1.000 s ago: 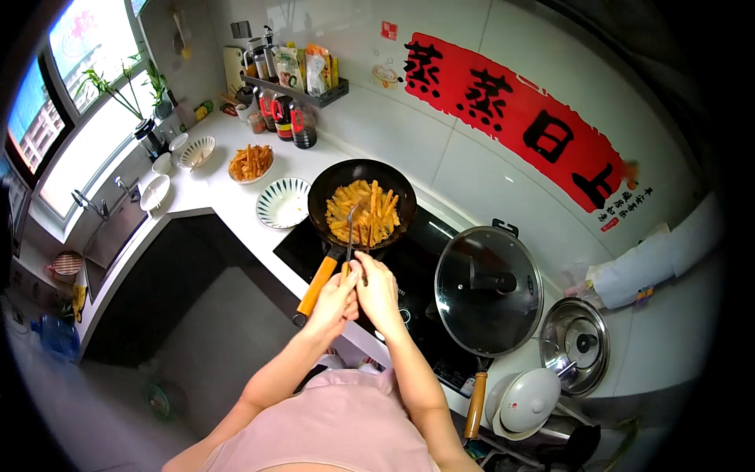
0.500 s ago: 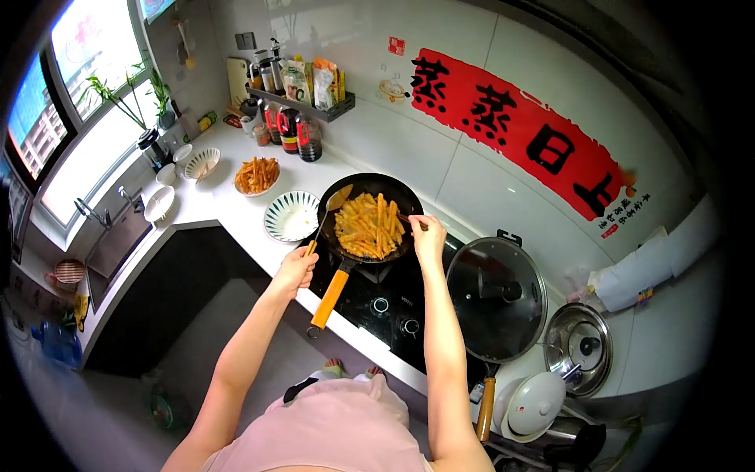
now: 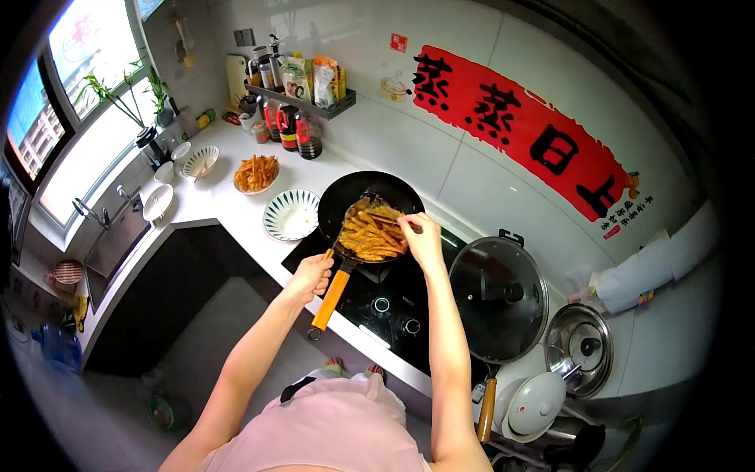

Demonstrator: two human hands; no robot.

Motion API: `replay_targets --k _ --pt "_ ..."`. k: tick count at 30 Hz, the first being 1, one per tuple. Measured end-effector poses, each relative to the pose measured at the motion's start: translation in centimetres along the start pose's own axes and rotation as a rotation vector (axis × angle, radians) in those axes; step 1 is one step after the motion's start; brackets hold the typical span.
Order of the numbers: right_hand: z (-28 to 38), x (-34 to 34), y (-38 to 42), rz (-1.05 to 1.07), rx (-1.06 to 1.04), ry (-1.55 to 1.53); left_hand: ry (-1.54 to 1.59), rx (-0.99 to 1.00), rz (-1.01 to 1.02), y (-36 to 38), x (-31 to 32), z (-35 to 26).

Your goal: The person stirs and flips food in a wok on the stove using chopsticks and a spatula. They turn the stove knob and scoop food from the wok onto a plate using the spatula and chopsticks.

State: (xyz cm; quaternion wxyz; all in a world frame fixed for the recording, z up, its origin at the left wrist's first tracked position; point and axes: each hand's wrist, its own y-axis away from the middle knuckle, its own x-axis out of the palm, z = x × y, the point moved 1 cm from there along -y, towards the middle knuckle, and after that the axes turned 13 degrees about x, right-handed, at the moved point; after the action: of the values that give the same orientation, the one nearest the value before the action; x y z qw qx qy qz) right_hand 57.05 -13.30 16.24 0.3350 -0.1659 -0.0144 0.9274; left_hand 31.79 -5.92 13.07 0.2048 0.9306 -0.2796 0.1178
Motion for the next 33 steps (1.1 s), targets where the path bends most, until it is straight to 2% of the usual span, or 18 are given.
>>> replay_targets --k 3,6,9,11,13,17,23,25,29,33 --pt "-1.4 1.2 -1.2 0.018 -0.004 0.025 -0.011 0.032 0.020 -0.3 0.5 0.3" --pt "-3.0 1.2 -2.4 -0.070 0.005 0.100 -0.098 0.105 -0.030 0.7 0.8 -1.2" --pt "-4.4 -0.2 -3.5 -0.120 0.039 0.004 -0.141 0.164 -0.062 1.6 -0.4 -2.3" --pt "-1.3 -2.2 -1.6 -0.140 0.105 -0.048 -0.105 0.171 -0.035 3.0 -1.1 -3.1" --pt "-0.5 -4.0 -0.1 -0.053 0.170 -0.122 -0.091 0.171 -0.027 4.9 -1.1 -3.6" --pt "0.5 -3.1 1.1 0.196 0.133 -0.057 -0.055 0.176 0.025 6.2 0.1 -3.4" --pt "-1.8 0.7 -3.0 0.030 0.025 -0.069 -0.033 0.163 0.070 4.1 1.8 -1.9" --pt "-2.0 0.7 -2.9 0.035 0.033 -0.090 -0.106 0.167 -0.004 2.9 1.9 -1.6" --pt "-2.1 0.3 -2.5 -0.176 0.154 -0.150 -0.114 0.162 -0.103 0.6 0.8 -1.0" --pt "-2.9 -0.1 -2.5 -0.245 0.188 -0.239 -0.101 0.131 -0.114 0.1 0.0 -0.6"
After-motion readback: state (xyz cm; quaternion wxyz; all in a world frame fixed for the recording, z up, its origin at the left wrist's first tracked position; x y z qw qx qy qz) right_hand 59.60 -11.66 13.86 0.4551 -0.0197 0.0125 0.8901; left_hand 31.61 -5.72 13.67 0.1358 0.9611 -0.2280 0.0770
